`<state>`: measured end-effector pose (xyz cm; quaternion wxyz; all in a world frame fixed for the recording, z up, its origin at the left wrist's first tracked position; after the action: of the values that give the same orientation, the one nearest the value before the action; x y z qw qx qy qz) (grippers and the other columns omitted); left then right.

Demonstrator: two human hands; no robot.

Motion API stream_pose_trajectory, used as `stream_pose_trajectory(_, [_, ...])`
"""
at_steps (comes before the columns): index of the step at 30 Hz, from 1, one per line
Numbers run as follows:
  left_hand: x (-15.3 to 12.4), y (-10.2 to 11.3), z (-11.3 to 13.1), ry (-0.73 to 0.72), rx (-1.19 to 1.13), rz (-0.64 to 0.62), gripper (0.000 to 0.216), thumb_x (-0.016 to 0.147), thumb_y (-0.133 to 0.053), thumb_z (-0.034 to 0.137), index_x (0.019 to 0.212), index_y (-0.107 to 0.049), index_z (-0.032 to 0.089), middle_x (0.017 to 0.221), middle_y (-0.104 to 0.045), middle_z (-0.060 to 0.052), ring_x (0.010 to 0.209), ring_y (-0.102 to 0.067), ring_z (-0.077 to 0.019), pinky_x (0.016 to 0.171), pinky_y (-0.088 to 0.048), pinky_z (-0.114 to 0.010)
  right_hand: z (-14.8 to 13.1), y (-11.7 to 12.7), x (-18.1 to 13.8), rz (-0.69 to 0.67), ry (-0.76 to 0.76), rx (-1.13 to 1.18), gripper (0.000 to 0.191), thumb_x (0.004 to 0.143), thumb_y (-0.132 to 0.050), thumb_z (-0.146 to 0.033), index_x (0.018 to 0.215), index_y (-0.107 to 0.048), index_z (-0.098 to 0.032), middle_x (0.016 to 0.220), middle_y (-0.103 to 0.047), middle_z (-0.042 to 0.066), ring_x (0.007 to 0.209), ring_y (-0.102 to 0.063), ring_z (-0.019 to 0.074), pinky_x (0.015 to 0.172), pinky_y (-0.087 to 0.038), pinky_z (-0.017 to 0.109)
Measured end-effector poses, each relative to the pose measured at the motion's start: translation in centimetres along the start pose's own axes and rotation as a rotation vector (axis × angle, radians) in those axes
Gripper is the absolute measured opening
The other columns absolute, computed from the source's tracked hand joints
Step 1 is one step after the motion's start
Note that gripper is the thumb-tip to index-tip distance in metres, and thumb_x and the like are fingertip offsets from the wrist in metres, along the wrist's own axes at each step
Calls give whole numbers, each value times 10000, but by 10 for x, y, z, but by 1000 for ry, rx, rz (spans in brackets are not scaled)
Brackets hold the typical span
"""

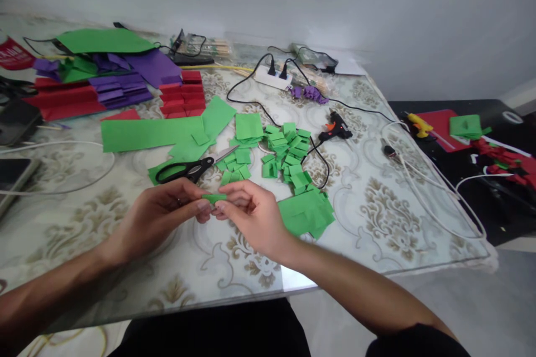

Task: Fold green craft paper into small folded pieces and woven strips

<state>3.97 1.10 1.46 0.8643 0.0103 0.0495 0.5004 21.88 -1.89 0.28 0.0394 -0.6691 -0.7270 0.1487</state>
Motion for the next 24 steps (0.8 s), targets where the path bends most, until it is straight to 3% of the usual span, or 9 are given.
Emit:
stream_pose_trajectory(7, [0, 1, 0, 8, 8, -29, 134, 979, -719, 300, 946, -709, 171, 805, -735, -21, 751, -664, -149, 688, -520, -258, 5, 0, 0, -34, -65, 3, 265, 818, -874, -420, 893, -772, -188, 750, -805, 29, 719, -806, 205, 720, -707, 368])
stream_pose_trajectory(14, [-2, -1, 5, -10, 58, -63, 176, 1014, -664, 331, 1089, -712, 180, 881, -748, -38, 798, -675, -162, 707, -531, -267, 2, -1, -2, -9, -11, -45, 238, 816, -875, -422, 860, -790, -205, 729, -800, 16, 698, -800, 200, 731, -711, 374])
stream_pose_trajectory(20, [-2, 1, -1, -86, 191, -10, 220, 1042, -629, 357, 959, -716, 173, 770, -711, -20, 716, -648, -151, 677, -503, -271, 5, -2, -2, -21, -4, -54, 255, 806, -879, -428, 875, -780, -204, 741, -796, 15, 706, -793, 195, 740, -706, 374])
stream_pose_trajectory(24, [-2, 3, -3, -87, 242, -44, 251, 1049, -614, 353, 905, -715, 174, 758, -701, -18, 713, -648, -149, 669, -494, -267, 7, -3, -2, -46, -21, -29, 257, 813, -875, -426, 869, -775, -196, 753, -802, 24, 711, -793, 185, 718, -702, 341])
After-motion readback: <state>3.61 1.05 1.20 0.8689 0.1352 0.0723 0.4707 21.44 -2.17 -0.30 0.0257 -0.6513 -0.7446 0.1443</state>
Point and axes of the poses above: each hand's wrist, its own x-axis towards the middle knuckle, its own y-axis out of the back of the hand, z = x × y, the point moved 4 cm from there along x, towards the middle knuckle
